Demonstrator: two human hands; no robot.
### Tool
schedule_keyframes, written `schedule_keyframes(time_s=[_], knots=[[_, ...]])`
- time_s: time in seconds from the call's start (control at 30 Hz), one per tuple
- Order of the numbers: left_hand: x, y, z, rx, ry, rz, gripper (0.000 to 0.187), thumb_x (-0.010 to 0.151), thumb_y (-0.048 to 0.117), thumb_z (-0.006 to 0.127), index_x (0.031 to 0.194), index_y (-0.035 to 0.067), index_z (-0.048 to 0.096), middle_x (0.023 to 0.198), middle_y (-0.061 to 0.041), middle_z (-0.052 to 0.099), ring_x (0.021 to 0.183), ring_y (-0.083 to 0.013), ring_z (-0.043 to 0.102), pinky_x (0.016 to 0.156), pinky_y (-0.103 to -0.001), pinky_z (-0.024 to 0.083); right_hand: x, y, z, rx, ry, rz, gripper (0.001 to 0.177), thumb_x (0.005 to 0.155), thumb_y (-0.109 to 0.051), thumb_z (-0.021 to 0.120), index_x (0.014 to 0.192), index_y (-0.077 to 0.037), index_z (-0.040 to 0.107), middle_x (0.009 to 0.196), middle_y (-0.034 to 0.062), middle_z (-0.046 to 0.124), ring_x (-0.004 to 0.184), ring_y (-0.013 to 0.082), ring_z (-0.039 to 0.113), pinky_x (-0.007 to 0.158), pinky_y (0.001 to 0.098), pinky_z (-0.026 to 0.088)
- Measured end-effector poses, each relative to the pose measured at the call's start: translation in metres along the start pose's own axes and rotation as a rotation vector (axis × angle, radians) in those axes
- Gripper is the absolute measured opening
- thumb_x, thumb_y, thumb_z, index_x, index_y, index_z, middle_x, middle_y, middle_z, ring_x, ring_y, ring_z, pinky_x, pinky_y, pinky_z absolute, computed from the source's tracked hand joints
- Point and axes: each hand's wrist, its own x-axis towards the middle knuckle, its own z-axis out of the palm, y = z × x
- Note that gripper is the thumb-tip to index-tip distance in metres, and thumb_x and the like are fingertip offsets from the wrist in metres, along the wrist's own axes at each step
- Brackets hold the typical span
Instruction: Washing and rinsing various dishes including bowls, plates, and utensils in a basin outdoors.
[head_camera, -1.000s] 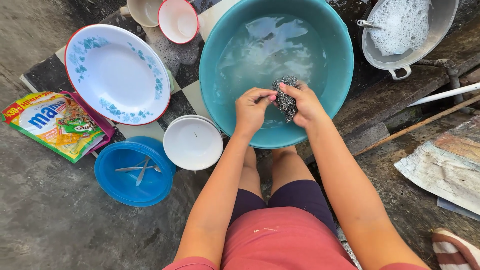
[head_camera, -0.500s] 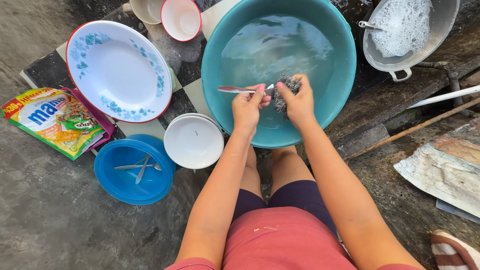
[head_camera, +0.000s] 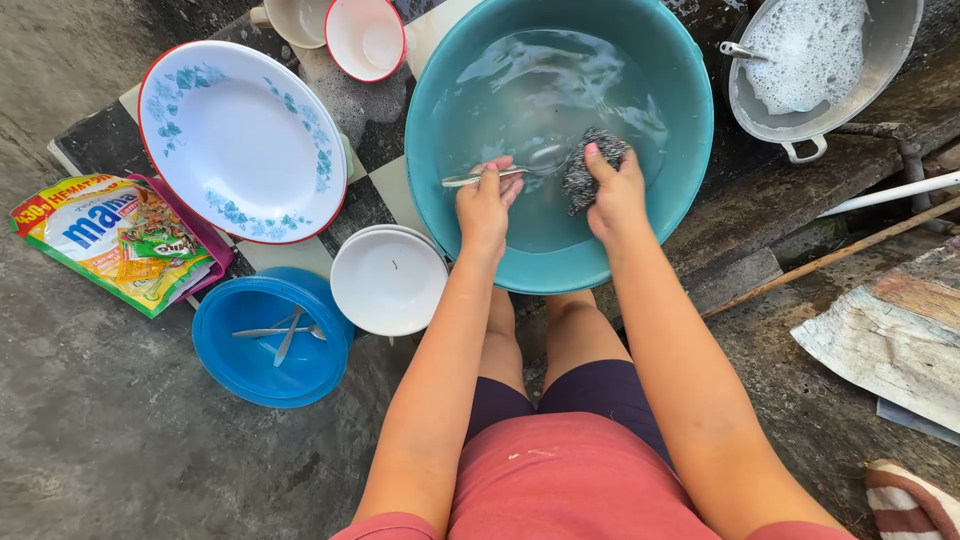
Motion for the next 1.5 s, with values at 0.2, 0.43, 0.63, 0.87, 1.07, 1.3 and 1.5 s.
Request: schedule_keyframes(time_s=[0.2, 0.43, 0.63, 0.87, 1.07, 1.3, 1.5], knots=[[-0.03, 0.015, 0.026, 0.058, -0.014, 0.082, 0.041, 0.106, 0.021, 0.052, 0.134, -0.007, 0.058, 0.119, -0.017, 0.068, 0.108, -0.0251, 0.072, 0.097, -0.037, 0.059, -0.026, -0.036, 0.023, 0.103, -0.196, 0.232, 0.035, 0.094, -0.007, 0.073, 0.126, -0.009, 0.058, 0.114, 0.0061, 0.066, 0.101, 0.0168, 0.067, 0.087, 0.0344, 0.058], [-0.04, 0.009, 0.027, 0.094, -0.06, 0.142, 0.037, 0.107, 0.018, 0.052, 0.131, -0.008, 0.062, 0.116, -0.019, 0.069, 0.106, -0.0235, 0.071, 0.096, -0.036, 0.061, -0.012, -0.015, 0.033, -0.633, -0.232, -0.196, 0.063, 0.084, -0.011, 0.087, 0.137, -0.005, 0.053, 0.124, 0.0093, 0.066, 0.107, 0.0143, 0.066, 0.09, 0.0308, 0.056], [-0.072, 0.04, 0.033, 0.191, -0.038, 0.273, 0.031, 0.108, 0.014, 0.051, 0.128, -0.006, 0.063, 0.119, -0.015, 0.07, 0.106, -0.0206, 0.073, 0.094, -0.032, 0.061, -0.009, -0.01, 0.037, -0.907, -0.134, -0.306, 0.031, 0.094, -0.008, 0.074, 0.123, -0.001, 0.066, 0.097, 0.0126, 0.076, 0.086, 0.0236, 0.074, 0.081, 0.0343, 0.058], [-0.083, 0.07, 0.031, 0.736, 0.025, 0.638, 0.029, 0.106, 0.011, 0.056, 0.13, 0.003, 0.07, 0.116, -0.014, 0.072, 0.102, -0.0202, 0.072, 0.091, -0.029, 0.056, -0.025, -0.025, 0.042, -1.251, -0.043, -0.641, 0.047, 0.091, -0.008, 0.078, 0.133, -0.001, 0.057, 0.126, 0.025, 0.06, 0.111, 0.0447, 0.062, 0.093, 0.05, 0.052], [-0.073, 0.07, 0.032, 0.652, 0.114, 0.459, 0.026, 0.102, 0.016, 0.062, 0.124, 0.008, 0.073, 0.118, -0.014, 0.077, 0.108, -0.0225, 0.075, 0.095, -0.031, 0.055, -0.045, -0.029, 0.045, -1.415, -0.098, -0.636, 0.058, 0.077, -0.004, 0.078, 0.133, -0.003, 0.062, 0.125, 0.0281, 0.05, 0.108, 0.0468, 0.057, 0.091, 0.0505, 0.051], [-0.145, 0.131, 0.007, 1.001, 0.075, 1.014, 0.027, 0.098, 0.007, 0.067, 0.123, 0.013, 0.075, 0.124, -0.011, 0.076, 0.122, -0.0313, 0.069, 0.111, -0.045, 0.048, -0.106, -0.075, 0.08, -1.237, -0.195, -0.893, 0.052, 0.089, 0.008, 0.073, 0.138, -0.008, 0.066, 0.125, 0.0172, 0.054, 0.114, 0.0335, 0.057, 0.097, 0.0424, 0.051], [-0.181, 0.132, -0.067, 0.54, 0.27, 0.709, 0.024, 0.101, 0.009, 0.067, 0.124, 0.006, 0.073, 0.123, -0.01, 0.076, 0.116, -0.0219, 0.071, 0.104, -0.039, 0.055, -0.125, -0.066, 0.119, -1.306, -0.346, -0.959, 0.055, 0.086, 0.011, 0.071, 0.136, -0.01, 0.068, 0.122, 0.0168, 0.059, 0.115, 0.0328, 0.057, 0.1, 0.0427, 0.051]])
